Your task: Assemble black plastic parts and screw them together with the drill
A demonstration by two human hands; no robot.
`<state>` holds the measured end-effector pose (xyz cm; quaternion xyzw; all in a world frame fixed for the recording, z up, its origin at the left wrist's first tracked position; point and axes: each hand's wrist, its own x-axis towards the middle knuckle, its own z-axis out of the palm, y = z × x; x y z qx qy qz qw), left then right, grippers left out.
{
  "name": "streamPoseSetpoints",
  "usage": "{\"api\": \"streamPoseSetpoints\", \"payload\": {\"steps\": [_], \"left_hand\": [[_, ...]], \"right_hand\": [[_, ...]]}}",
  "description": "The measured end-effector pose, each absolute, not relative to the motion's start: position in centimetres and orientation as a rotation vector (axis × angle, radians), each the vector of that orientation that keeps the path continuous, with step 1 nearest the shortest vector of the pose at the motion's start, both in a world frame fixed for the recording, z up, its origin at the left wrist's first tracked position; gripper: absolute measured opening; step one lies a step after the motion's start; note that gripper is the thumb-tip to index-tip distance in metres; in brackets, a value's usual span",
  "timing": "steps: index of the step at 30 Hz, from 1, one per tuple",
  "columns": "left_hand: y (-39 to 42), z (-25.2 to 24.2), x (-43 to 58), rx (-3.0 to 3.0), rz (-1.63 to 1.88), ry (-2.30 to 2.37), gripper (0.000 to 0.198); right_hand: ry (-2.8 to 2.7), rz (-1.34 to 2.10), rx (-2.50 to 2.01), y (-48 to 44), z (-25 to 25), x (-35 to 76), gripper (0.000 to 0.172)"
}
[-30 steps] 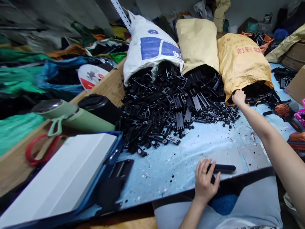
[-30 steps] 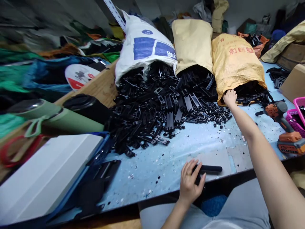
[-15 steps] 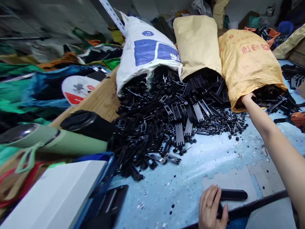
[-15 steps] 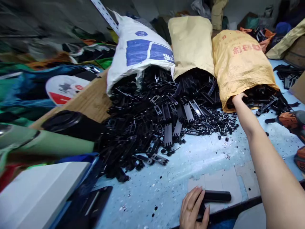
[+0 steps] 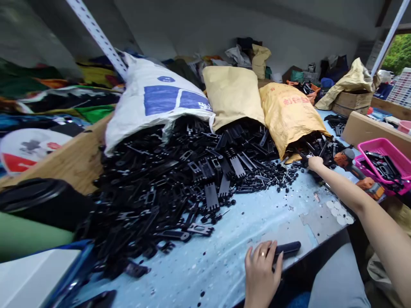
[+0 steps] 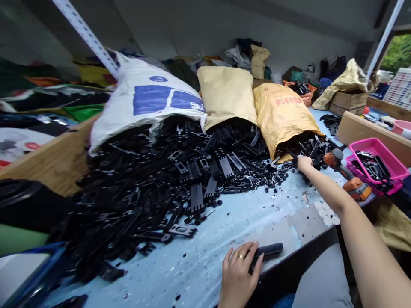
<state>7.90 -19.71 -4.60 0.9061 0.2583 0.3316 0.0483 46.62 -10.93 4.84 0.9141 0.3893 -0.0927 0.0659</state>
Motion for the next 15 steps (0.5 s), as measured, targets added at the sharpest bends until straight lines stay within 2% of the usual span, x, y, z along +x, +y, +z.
{"api": "streamPoseSetpoints", "payload": {"steps": [5, 9, 11, 13, 14, 15], "left_hand": [[-18.7, -3.2, 9.4, 2.815, 0.571, 0.527, 0.029], [-18.4, -2.6, 9.7, 2.724, 0.598, 0.635, 0.031], [-18.8, -1.9, 10.5, 2.585, 0.713, 0.690, 0.037], [-19.8, -0.9, 12.1, 2.385, 0.807, 0.747, 0.045], [-20.5, -0.3, 13.0, 2.283, 0.828, 0.770, 0.048], [-21.1, 0.2, 14.0, 2.190, 0.834, 0.787, 0.050]], "right_hand": [[1.213, -0.261, 2.868, -16.5, 6.4, 47.2, 0.042], [1.312, -0.338, 2.980, -20.6, 7.4, 45.2, 0.044], [1.444, -0.615, 3.042, -22.8, 7.3, 42.4, 0.049], [1.622, -1.113, 3.074, -25.1, 6.7, 38.6, 0.053], [1.663, -1.266, 3.055, -26.1, 6.2, 36.4, 0.054], [1.709, -1.264, 3.050, -27.1, 5.6, 34.3, 0.052]]}}
